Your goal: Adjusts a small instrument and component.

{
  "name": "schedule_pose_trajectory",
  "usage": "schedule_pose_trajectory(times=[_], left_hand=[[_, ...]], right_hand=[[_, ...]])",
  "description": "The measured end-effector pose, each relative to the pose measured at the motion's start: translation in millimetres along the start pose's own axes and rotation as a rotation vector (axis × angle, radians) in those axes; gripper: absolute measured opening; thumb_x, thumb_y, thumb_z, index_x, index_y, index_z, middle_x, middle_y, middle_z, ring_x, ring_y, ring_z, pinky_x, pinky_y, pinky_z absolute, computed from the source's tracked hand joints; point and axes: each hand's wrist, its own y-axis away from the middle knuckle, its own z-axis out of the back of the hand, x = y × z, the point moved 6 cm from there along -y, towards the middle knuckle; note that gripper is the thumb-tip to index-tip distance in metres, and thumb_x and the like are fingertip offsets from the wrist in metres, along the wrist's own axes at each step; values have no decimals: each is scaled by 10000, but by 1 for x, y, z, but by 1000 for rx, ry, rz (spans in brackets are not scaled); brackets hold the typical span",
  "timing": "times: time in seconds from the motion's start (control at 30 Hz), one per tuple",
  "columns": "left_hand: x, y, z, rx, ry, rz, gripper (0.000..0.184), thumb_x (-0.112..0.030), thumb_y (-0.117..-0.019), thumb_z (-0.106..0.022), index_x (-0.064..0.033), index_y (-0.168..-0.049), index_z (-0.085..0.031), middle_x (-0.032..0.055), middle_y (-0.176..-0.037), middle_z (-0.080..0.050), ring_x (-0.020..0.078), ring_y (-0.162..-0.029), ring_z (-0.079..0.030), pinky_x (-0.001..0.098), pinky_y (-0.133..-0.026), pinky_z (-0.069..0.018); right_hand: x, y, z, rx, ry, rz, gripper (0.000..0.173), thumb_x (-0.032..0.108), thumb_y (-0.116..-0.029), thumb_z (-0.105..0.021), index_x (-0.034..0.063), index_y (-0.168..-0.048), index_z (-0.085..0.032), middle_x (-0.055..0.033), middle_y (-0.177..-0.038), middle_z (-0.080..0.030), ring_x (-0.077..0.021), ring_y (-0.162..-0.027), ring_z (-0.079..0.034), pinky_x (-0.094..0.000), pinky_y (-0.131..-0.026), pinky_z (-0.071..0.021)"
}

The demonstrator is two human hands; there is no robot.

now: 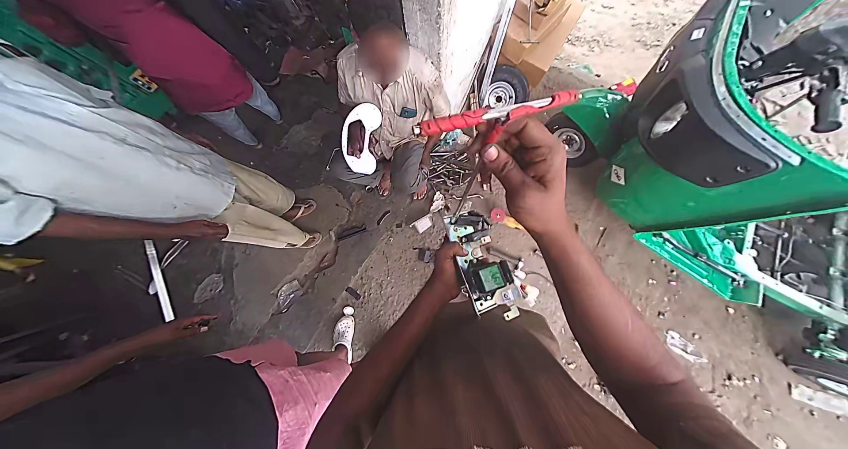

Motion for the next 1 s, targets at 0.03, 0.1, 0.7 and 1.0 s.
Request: schedule_pose_trajectory(times=[0.03, 0.1, 0.7, 1.0], left_hand=[[-1, 0, 2, -7, -14, -3, 534, -90, -741, -532, -33, -1267, -461, 138, -949, -709, 223, -835, -733, 409, -713, -623], [0, 0, 6, -11, -19, -9, 637, -75, -734, -542, -47, -1356, -407, 142, -1017, -697, 226, -868, -729, 414, -727, -623], [53, -1, -39, -164, 57, -147, 487, -92, -805, -485, -53, -1290, -472, 126, -943, -700, 206, -803, -718, 387, -679, -609], [115, -8, -94, -243, 168, -291, 382, -124, -808, -487, -34, -1177, -531, 154, -927, -718, 241, -816, -730, 416, -690, -614]], right_hand=[[4, 3, -5, -40, 33, -23, 141, 88, -994, -623, 2, -1103, -598, -67, -986, -676, -109, -771, -650, -267, -649, -581], [8, 6, -14, -120, 46, -34, 298, 376, -989, -679, 92, -1063, -624, 7, -970, -680, -72, -814, -651, -252, -710, -574], [75, -29, 2, 931, 1098, 400, 278, 11, -935, -626, 229, -1043, -760, 18, -1360, -660, -336, -1321, -536, -576, -1086, -410], [7, 1, 97, 149, -695, -611, 404, 464, -1102, -377, 210, -990, -670, 75, -731, -654, -68, -633, -650, -295, -631, -596]])
